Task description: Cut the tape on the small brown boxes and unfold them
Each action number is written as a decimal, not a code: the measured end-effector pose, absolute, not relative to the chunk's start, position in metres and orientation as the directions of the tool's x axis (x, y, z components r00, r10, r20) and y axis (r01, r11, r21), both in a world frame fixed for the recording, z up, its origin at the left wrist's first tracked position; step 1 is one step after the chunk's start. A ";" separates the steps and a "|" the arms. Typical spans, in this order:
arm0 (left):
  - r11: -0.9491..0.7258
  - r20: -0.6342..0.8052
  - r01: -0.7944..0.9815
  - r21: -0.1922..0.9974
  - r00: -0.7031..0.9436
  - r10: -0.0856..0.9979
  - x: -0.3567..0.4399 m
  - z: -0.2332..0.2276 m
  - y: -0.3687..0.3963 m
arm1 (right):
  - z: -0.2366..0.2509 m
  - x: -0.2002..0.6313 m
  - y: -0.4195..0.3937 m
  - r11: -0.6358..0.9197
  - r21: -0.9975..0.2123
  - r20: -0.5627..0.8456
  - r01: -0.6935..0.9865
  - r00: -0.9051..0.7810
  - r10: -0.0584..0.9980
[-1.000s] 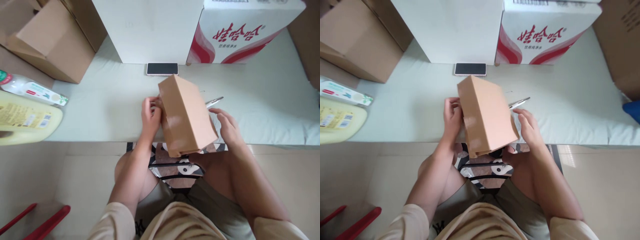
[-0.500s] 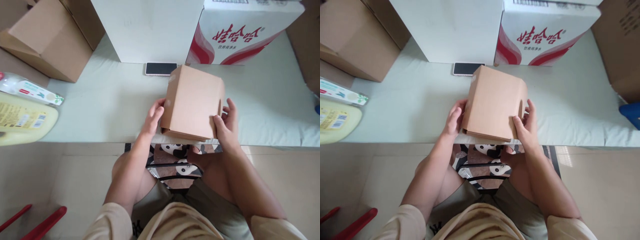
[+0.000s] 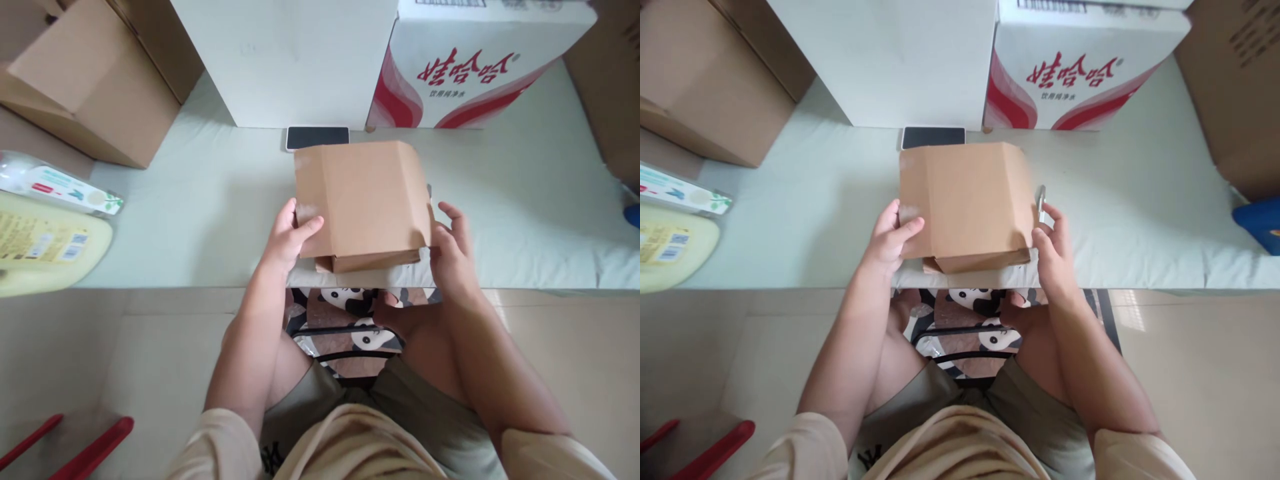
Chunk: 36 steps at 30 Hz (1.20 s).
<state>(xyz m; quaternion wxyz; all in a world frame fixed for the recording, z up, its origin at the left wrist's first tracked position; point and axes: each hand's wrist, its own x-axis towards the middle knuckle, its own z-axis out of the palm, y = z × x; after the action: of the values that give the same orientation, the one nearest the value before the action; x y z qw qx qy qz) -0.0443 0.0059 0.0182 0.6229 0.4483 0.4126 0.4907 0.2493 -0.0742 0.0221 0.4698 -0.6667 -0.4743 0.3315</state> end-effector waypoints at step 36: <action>0.082 -0.099 -0.158 0.984 -0.106 0.989 -0.046 0.019 0.006 | -0.004 0.238 -0.059 0.162 -0.951 0.222 0.265 0.215 0.951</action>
<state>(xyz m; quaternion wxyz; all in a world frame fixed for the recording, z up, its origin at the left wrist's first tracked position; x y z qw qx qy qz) -0.0465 0.0060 0.0192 0.5298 0.4075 0.5100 0.5414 0.2376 -0.0591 -0.0040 0.5384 -0.5637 -0.5394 0.3185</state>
